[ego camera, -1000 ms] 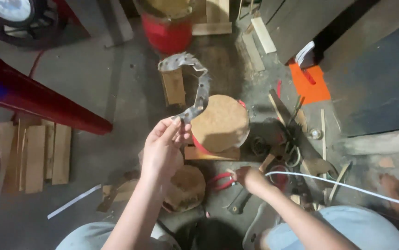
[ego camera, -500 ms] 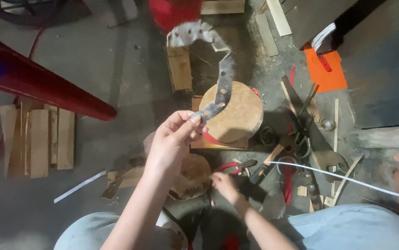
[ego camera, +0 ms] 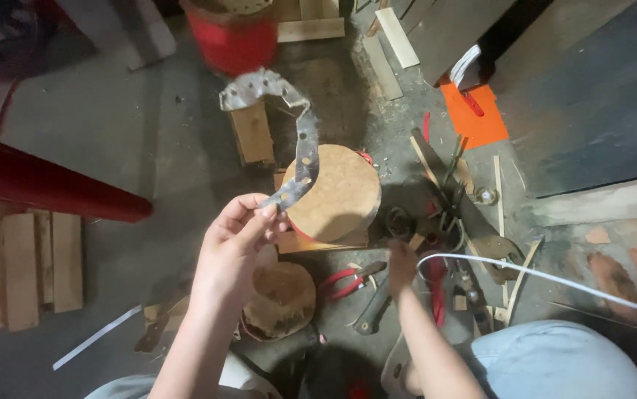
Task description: The person is applying glue to the rim of a drum frame and then carefully fitting and securing a skin membrane over it.
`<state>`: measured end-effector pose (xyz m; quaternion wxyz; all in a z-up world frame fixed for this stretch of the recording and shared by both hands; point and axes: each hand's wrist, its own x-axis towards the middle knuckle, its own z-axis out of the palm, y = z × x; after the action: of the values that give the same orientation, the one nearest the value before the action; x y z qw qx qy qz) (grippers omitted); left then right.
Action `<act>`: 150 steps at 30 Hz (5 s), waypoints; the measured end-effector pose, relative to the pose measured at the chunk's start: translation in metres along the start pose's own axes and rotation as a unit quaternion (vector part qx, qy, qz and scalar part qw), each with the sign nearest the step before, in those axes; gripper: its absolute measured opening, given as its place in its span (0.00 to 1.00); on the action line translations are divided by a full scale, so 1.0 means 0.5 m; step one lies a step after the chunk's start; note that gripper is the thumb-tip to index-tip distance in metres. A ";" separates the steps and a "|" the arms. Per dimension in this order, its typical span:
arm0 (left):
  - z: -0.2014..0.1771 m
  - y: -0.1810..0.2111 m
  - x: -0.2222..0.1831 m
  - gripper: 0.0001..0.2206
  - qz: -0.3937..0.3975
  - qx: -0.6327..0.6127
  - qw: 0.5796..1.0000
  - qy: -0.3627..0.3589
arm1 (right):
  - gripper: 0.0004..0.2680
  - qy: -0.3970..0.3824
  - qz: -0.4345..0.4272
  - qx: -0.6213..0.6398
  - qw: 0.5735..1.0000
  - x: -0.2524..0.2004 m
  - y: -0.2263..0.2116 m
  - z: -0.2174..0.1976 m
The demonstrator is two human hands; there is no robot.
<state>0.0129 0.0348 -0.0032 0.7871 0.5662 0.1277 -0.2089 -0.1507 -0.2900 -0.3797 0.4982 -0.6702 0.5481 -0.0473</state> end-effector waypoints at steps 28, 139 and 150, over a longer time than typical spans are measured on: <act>-0.026 -0.016 0.031 0.07 -0.042 -0.063 0.997 -0.025 | 0.11 -0.120 0.161 0.315 0.928 0.233 0.125 0.020; -0.071 -0.025 -0.037 0.09 -0.068 0.054 0.993 -0.077 | 0.20 -0.139 -0.294 -0.448 0.833 0.293 -0.176 -0.020; -0.061 -0.028 -0.026 0.08 -0.004 0.160 0.977 -0.138 | 0.10 -0.088 -0.259 -0.319 0.908 0.242 -0.236 -0.072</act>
<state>-0.0042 0.0622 -0.0193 0.6958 0.6498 -0.0154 -0.3057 -0.0438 -0.4181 -0.3352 0.2747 -0.9129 0.2954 0.0621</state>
